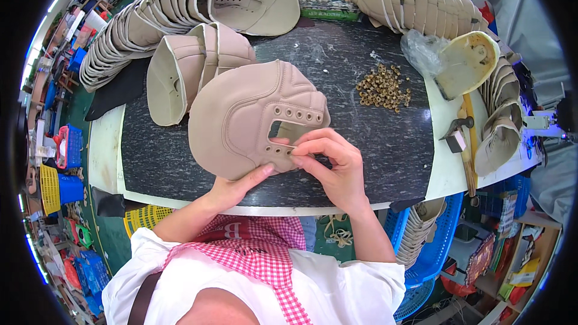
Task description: Manually inserting metal eyelets or studs into pre-punched holes in shoe upper components.
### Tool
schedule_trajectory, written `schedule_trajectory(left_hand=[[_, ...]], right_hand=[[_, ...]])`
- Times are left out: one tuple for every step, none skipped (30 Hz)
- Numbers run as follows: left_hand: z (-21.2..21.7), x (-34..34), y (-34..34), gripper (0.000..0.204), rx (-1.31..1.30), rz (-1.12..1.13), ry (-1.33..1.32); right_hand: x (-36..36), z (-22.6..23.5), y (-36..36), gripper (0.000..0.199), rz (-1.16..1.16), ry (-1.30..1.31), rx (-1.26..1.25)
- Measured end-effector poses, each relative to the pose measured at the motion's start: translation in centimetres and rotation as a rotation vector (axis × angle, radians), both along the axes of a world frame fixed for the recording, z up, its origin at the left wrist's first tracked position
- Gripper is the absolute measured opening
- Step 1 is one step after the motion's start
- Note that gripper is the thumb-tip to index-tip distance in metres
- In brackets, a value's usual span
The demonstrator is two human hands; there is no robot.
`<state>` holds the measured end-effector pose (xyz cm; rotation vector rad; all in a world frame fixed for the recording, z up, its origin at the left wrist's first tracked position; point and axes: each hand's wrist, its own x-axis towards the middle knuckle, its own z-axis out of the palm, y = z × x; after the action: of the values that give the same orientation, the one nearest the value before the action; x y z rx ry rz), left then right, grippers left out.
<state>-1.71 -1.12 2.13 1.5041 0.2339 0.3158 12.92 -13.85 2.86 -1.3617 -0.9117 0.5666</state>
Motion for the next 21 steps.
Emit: schedule_trajectory(left_hand=[[0.0,-0.1,-0.3,0.035,-0.002,-0.004,-0.001],[0.1,-0.1,-0.6,0.036,-0.101,0.036,0.019],[0.2,-0.1,-0.8,0.037,-0.200,0.075,0.039],[0.1,-0.1,-0.9,0.037,-0.203,0.071,0.039],[-0.1,-0.2,-0.9,0.037,-0.094,0.048,0.008],[-0.3,-0.1,-0.9,0.037,0.016,0.024,-0.025],[-0.3,0.1,-1.1,0.037,0.014,0.021,-0.027],[-0.2,0.4,-1.3,0.038,-0.077,-0.033,-0.062],[-0.1,0.5,-1.4,0.040,-0.167,-0.086,-0.096],[-0.1,0.6,-1.1,0.040,-0.166,-0.088,-0.097],[-0.2,0.6,-0.4,0.041,-0.113,-0.105,-0.041],[-0.3,0.6,0.1,0.043,-0.056,-0.115,0.015],[0.1,0.5,0.3,0.043,-0.049,-0.103,0.014],[0.4,0.4,0.2,0.044,-0.143,-0.072,0.000],[0.7,0.5,-0.1,0.045,-0.243,-0.052,-0.011],[0.4,0.6,-0.1,0.045,-0.243,-0.052,-0.008],[-0.1,0.9,0.0,0.045,-0.237,-0.043,-0.052],[-0.3,1.1,0.1,0.045,-0.230,-0.030,-0.099],[-0.2,1.2,0.1,0.045,-0.228,-0.026,-0.104],[-0.1,1.3,0.2,0.045,-0.267,-0.025,-0.092],[-0.1,1.2,0.1,0.045,-0.306,-0.017,-0.074]], right_hand=[[0.0,-0.1,-0.1,0.015,0.004,-0.015,-0.031],[0.0,-0.2,-0.2,0.015,0.008,-0.029,-0.061],[0.1,-0.2,-0.4,0.015,0.004,-0.029,-0.064],[0.3,-0.3,-0.5,0.016,0.026,-0.053,-0.064],[0.4,-0.3,-0.7,0.017,0.049,-0.076,-0.063],[0.4,-0.6,-0.7,0.017,0.045,-0.077,-0.065],[0.2,-1.1,-0.7,0.018,0.065,0.070,0.041],[0.2,-1.3,-0.7,0.019,0.084,0.217,0.149],[0.1,-1.3,-0.7,0.019,0.083,0.216,0.150],[0.1,-1.3,-0.7,0.019,0.054,0.223,0.120],[0.1,-1.2,-0.7,0.019,0.025,0.228,0.091],[0.8,-0.4,-0.8,0.017,0.000,0.190,-0.034],[2.3,0.8,-1.0,0.014,-0.019,0.149,-0.157],[4.6,0.8,-0.9,0.013,-0.236,-0.187,-0.228],[7.1,0.7,-1.1,0.011,-0.460,-0.522,-0.300],[8.9,0.3,-1.2,0.010,-0.488,-0.594,-0.402],[10.3,-0.2,-1.4,0.008,-0.515,-0.669,-0.501],[10.9,-0.6,-1.6,0.008,-0.512,-0.674,-0.496],[11.3,-1.0,-1.8,0.007,-0.482,-0.635,-0.475],[11.5,-1.2,-1.9,0.006,-0.452,-0.595,-0.456],[11.0,-0.9,-2.0,0.006,-0.442,-0.593,-0.452]])
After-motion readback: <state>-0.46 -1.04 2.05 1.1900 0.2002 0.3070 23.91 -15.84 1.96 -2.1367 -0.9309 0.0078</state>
